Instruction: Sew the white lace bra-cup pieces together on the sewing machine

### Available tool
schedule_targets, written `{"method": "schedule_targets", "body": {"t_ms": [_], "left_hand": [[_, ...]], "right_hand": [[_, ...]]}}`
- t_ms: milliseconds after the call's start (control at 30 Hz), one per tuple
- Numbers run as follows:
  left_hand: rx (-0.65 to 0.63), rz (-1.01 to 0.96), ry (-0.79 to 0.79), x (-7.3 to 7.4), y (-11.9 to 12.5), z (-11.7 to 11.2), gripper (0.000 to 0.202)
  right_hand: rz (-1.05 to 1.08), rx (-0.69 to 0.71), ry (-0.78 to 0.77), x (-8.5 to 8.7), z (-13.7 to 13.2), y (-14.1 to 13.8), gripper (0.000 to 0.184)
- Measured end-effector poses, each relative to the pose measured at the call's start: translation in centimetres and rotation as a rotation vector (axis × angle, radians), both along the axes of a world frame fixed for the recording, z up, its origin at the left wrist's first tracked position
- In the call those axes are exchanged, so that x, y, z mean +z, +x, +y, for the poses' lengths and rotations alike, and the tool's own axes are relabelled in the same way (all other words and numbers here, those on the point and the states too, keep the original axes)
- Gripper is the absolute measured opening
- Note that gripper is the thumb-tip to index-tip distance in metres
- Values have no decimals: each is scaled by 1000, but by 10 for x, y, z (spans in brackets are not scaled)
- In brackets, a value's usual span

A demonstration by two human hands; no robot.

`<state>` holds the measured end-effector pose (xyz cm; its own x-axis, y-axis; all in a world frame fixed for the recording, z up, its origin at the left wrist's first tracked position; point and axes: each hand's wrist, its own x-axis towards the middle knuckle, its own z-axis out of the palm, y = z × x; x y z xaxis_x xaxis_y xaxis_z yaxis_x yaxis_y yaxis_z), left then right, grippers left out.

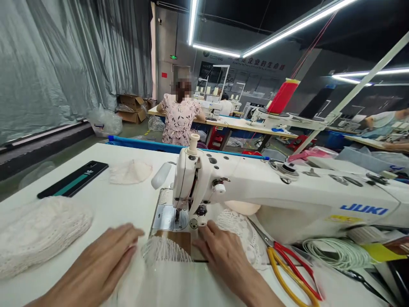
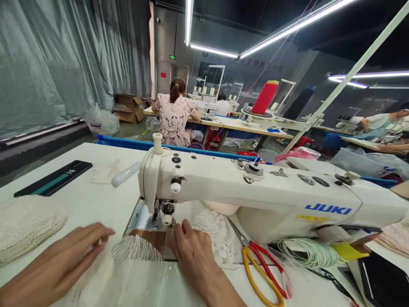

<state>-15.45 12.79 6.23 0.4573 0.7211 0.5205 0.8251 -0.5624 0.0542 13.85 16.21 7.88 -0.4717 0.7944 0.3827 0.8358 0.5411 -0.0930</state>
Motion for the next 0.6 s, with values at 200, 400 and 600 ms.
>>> {"method": "schedule_targets", "body": {"t_ms": [200,400,600], "left_hand": [[80,-61,-387,9,35,27,11],[3,-269,-703,21,53,23,7],[-29,-575,-1080,28,72,32,20]], "right_hand": [[158,113,-43,3,-12,-18,39],[397,237,-214,2,-14,-30,60],[533,130,-419,-3,-7,-28,8]]}}
